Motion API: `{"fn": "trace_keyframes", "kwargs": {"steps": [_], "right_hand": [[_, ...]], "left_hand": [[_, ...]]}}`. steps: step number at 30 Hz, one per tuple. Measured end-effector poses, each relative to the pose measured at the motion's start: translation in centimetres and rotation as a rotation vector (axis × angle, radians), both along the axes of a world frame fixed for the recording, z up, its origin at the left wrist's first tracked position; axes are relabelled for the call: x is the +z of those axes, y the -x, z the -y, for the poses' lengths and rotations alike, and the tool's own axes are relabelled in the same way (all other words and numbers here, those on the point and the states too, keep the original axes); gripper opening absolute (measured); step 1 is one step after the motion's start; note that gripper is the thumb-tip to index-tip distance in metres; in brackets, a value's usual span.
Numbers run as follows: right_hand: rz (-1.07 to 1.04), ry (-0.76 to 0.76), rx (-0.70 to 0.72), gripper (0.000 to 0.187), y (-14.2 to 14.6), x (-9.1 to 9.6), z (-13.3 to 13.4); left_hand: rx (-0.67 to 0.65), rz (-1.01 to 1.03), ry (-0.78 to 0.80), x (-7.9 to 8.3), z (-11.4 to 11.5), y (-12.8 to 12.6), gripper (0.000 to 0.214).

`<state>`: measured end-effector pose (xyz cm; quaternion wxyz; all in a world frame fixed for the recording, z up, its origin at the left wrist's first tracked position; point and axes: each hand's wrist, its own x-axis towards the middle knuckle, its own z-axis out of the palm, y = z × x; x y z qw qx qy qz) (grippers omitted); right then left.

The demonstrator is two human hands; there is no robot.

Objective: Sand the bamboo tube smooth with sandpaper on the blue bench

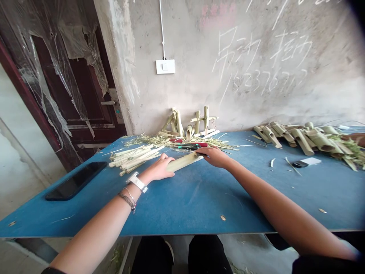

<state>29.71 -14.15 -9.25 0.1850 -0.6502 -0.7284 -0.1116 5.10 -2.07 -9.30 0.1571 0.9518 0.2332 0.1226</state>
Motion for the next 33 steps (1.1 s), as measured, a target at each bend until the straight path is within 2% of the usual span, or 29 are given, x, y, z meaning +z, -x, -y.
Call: {"fn": "trace_keyframes", "kwargs": {"steps": [2, 8, 12, 15, 20, 22, 24, 26, 28, 30, 33], "right_hand": [[0.000, -0.024, -0.025, 0.042, -0.2, -0.3, 0.0], [-0.058, -0.010, 0.125, 0.043, 0.8, -0.4, -0.4], [-0.097, -0.053, 0.086, 0.042, -0.1, 0.0, -0.2], [-0.095, -0.113, 0.016, 0.042, -1.1, 0.1, -0.1], [-0.071, -0.154, -0.068, 0.040, -2.6, -0.6, -0.2], [-0.063, -0.145, -0.084, 0.037, -2.9, -0.9, -0.3], [-0.053, -0.129, -0.092, 0.035, -2.9, -1.1, -0.4], [-0.038, -0.107, -0.093, 0.032, -2.8, -1.2, -0.5], [-0.018, -0.083, -0.091, 0.029, -2.6, -1.2, -0.5], [0.005, -0.063, -0.090, 0.028, -2.5, -1.1, -0.5], [0.036, -0.043, -0.094, 0.032, -2.4, -1.2, -0.6]], "left_hand": [[0.001, 0.013, 0.011, 0.0, 0.0, 0.0, 0.057], [0.034, 0.108, 0.069, 0.0, -0.2, -0.1, 0.060], [0.049, 0.281, 0.145, 0.9, -0.3, -0.1, 0.057], [0.066, 0.484, 0.185, 3.2, -0.1, -0.2, 0.049], [0.012, 0.830, 0.236, 9.6, 1.4, -1.4, 0.041], [-0.029, 0.896, 0.272, 11.7, 2.3, -2.3, 0.040], [-0.074, 0.917, 0.307, 12.7, 3.3, -3.2, 0.037], [-0.121, 0.903, 0.343, 12.5, 4.3, -3.8, 0.035], [-0.160, 0.856, 0.381, 11.3, 5.0, -3.9, 0.038], [-0.164, 0.796, 0.408, 9.3, 5.4, -3.7, 0.041], [-0.090, 0.706, 0.425, 5.7, 5.3, -3.3, 0.036]]}}
